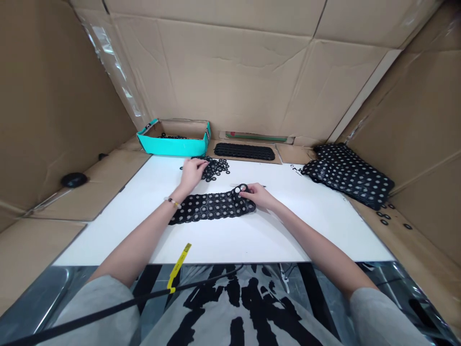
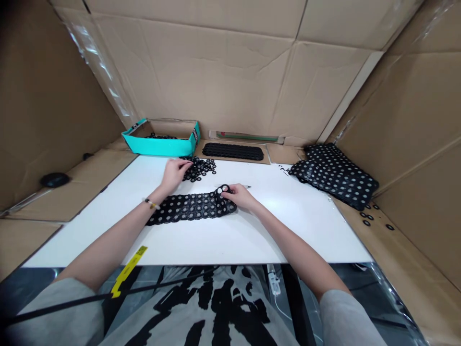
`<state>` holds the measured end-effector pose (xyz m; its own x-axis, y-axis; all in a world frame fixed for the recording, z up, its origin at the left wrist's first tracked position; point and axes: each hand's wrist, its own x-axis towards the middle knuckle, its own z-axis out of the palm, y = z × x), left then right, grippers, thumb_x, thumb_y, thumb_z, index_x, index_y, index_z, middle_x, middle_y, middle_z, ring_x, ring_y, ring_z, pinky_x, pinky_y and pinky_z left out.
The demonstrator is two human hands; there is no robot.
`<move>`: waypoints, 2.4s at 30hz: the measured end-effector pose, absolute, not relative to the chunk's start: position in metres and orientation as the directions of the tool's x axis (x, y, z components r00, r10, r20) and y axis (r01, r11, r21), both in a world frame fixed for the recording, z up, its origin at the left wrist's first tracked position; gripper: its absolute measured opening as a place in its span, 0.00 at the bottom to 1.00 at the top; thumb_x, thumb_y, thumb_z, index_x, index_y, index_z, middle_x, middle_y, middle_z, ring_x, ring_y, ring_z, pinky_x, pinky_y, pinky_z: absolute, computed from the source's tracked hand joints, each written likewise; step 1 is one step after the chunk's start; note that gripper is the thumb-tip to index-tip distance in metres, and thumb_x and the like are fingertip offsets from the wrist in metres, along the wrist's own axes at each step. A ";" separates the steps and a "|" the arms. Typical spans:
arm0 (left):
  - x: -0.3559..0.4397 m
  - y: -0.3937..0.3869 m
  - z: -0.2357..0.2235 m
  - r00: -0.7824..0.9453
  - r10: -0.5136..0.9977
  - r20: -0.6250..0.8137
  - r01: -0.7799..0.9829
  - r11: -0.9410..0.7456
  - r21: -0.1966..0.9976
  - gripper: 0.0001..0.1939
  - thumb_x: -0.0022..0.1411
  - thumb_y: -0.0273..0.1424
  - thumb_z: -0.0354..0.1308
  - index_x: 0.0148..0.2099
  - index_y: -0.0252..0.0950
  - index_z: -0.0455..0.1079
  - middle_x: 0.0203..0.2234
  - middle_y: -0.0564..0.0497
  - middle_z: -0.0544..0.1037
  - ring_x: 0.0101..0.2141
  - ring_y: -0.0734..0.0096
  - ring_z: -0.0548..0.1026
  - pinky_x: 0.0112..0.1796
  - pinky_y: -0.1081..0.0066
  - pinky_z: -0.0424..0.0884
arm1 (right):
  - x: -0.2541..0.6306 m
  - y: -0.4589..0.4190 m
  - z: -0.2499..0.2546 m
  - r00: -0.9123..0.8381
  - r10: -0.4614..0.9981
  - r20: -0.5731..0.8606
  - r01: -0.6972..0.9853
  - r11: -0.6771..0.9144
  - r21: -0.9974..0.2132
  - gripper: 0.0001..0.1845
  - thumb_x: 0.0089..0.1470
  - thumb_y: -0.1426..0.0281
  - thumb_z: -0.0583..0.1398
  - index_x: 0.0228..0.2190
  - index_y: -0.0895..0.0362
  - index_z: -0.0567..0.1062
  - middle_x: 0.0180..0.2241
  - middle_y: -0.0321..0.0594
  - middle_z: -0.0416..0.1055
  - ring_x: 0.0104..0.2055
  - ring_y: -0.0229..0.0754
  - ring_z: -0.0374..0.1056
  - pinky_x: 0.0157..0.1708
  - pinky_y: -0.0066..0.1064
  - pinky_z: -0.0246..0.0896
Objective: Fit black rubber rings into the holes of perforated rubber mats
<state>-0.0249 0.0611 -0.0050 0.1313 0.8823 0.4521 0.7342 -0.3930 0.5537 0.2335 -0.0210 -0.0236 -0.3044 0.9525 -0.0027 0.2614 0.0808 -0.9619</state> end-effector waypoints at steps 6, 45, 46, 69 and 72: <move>-0.038 0.062 -0.003 0.051 0.852 0.521 0.896 -0.270 0.353 0.20 0.66 0.37 0.50 0.56 0.42 0.73 0.50 0.39 0.71 0.51 0.44 0.62 0.48 0.50 0.60 | 0.229 -0.022 -0.022 -0.235 0.972 -0.012 0.275 0.054 -0.960 0.19 0.42 0.54 0.64 0.22 0.58 0.71 0.20 0.31 0.64 0.26 0.36 0.57 0.29 0.29 0.49; -0.045 0.069 -0.001 0.074 0.875 0.479 0.899 -0.266 0.348 0.13 0.60 0.34 0.57 0.44 0.39 0.78 0.34 0.48 0.81 0.41 0.54 0.72 0.43 0.61 0.64 | 0.232 -0.023 -0.020 -0.313 0.947 0.076 0.502 0.233 -0.833 0.20 0.47 0.55 0.63 0.29 0.61 0.80 0.21 0.34 0.68 0.26 0.35 0.57 0.28 0.29 0.48; -0.042 0.067 0.000 0.088 0.873 0.479 0.906 -0.270 0.325 0.13 0.60 0.33 0.57 0.45 0.39 0.77 0.35 0.48 0.81 0.42 0.53 0.72 0.43 0.60 0.64 | 0.230 -0.024 -0.021 -0.317 0.943 0.100 0.515 0.260 -0.816 0.18 0.49 0.57 0.62 0.30 0.60 0.80 0.22 0.35 0.69 0.26 0.35 0.58 0.28 0.29 0.49; 0.023 0.007 0.006 0.666 0.707 0.238 0.666 -0.707 0.237 0.13 0.56 0.38 0.57 0.38 0.36 0.76 0.31 0.47 0.79 0.39 0.57 0.70 0.40 0.64 0.65 | 0.215 -0.038 -0.012 -0.334 0.923 0.192 0.741 0.383 -0.552 0.14 0.62 0.66 0.54 0.35 0.56 0.80 0.31 0.40 0.78 0.34 0.40 0.69 0.35 0.29 0.54; 0.027 0.005 0.003 0.632 0.760 0.156 0.688 -0.641 0.340 0.12 0.58 0.36 0.55 0.34 0.37 0.78 0.29 0.46 0.80 0.38 0.57 0.73 0.39 0.64 0.66 | 0.216 -0.035 -0.017 -0.285 0.945 0.159 0.738 0.322 -0.593 0.15 0.57 0.59 0.59 0.33 0.56 0.81 0.26 0.39 0.75 0.29 0.39 0.65 0.32 0.29 0.52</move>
